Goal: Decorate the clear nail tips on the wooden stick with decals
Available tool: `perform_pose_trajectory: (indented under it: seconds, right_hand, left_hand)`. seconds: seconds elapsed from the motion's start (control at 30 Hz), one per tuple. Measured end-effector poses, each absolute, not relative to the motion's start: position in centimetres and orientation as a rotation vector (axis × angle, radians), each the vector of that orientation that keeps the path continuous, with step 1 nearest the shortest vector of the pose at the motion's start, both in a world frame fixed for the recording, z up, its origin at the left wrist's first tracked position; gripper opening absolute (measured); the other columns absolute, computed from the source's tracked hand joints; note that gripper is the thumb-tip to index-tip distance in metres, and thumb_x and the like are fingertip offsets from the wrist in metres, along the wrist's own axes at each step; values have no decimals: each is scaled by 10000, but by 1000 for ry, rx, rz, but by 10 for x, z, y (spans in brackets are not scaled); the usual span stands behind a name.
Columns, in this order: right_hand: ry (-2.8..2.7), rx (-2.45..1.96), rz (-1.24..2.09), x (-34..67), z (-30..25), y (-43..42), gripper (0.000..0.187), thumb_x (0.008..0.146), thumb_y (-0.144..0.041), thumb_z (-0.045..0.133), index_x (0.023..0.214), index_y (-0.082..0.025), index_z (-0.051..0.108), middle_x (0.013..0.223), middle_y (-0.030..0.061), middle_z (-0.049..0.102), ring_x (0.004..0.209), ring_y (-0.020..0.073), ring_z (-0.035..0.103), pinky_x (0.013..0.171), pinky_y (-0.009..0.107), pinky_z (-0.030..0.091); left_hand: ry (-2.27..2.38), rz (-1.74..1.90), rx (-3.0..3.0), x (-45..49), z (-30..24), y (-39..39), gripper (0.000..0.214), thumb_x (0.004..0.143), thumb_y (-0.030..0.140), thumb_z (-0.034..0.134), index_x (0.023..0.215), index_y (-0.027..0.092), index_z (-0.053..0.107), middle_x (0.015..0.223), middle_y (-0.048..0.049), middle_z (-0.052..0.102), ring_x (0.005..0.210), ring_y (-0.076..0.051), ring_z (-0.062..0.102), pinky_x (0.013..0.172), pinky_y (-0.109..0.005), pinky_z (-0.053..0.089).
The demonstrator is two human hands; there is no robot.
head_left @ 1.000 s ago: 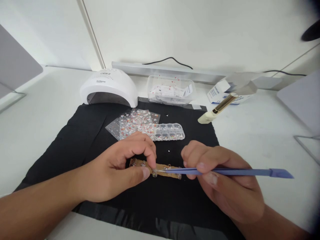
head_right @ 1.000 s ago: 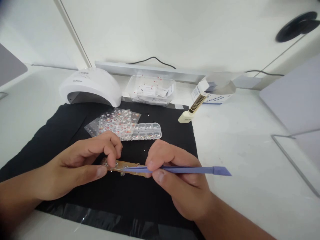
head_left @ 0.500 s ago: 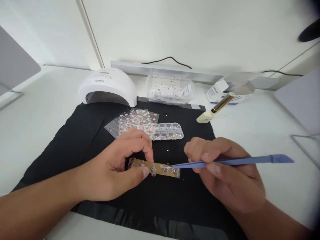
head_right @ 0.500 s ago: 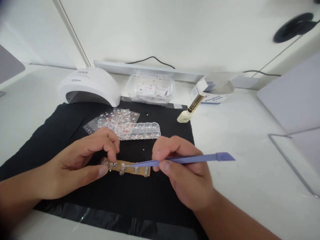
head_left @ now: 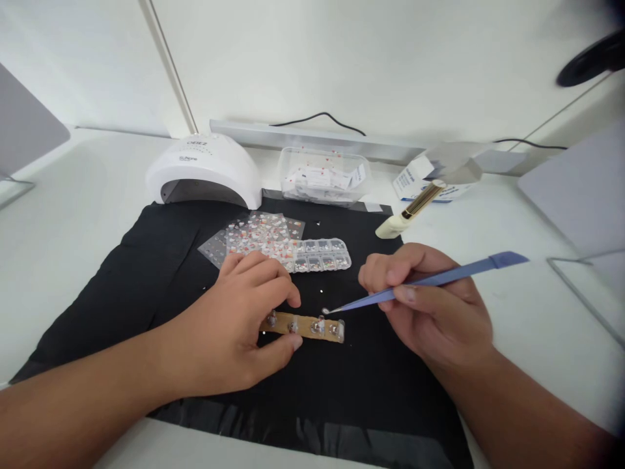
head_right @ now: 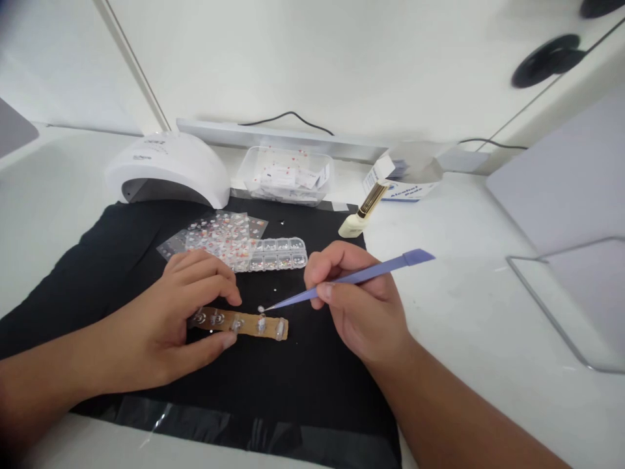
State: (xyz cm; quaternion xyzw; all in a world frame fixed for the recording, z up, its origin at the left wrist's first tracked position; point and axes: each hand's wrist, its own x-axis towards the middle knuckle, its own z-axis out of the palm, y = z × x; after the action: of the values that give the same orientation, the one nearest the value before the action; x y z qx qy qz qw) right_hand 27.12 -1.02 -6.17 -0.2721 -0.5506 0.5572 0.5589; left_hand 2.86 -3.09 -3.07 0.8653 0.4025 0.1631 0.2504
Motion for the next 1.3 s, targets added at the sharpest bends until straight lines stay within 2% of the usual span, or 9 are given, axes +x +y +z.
perform_pose_trajectory:
  seconds: [0.27, 0.43, 1.3]
  right_hand:
    - [-1283, -674, 1334, 273, -62, -8, 61, 756, -175, 681, 768, -230, 704, 526, -42, 515, 498, 136, 452, 519, 304, 315]
    - [-1288, -662, 1368, 272, -64, -11, 102, 741, -141, 651, 769, -228, 696, 530, -38, 529, 511, 136, 466, 518, 296, 332]
    - [-1352, -643, 1464, 271, -68, -19, 114, 810, -127, 615, 838, -221, 674, 622, -27, 557, 599, 137, 485, 571, 309, 336]
  left_hand:
    - [1076, 446, 2410, 34, -30, -32, 242, 792, 251, 683, 1009, 197, 589, 1024, -43, 603, 998, -252, 506, 938, -477, 319]
    - [1038, 368, 2468, 26, -23, -30, 327, 756, 234, 700, 1051, 195, 564, 1070, -34, 597, 1037, -253, 504, 945, -464, 321]
    - [1059, 193, 2602, 15, -21, -27, 239, 807, 281, 643, 1016, 180, 585, 1015, -51, 608, 977, -258, 524, 872, -456, 392]
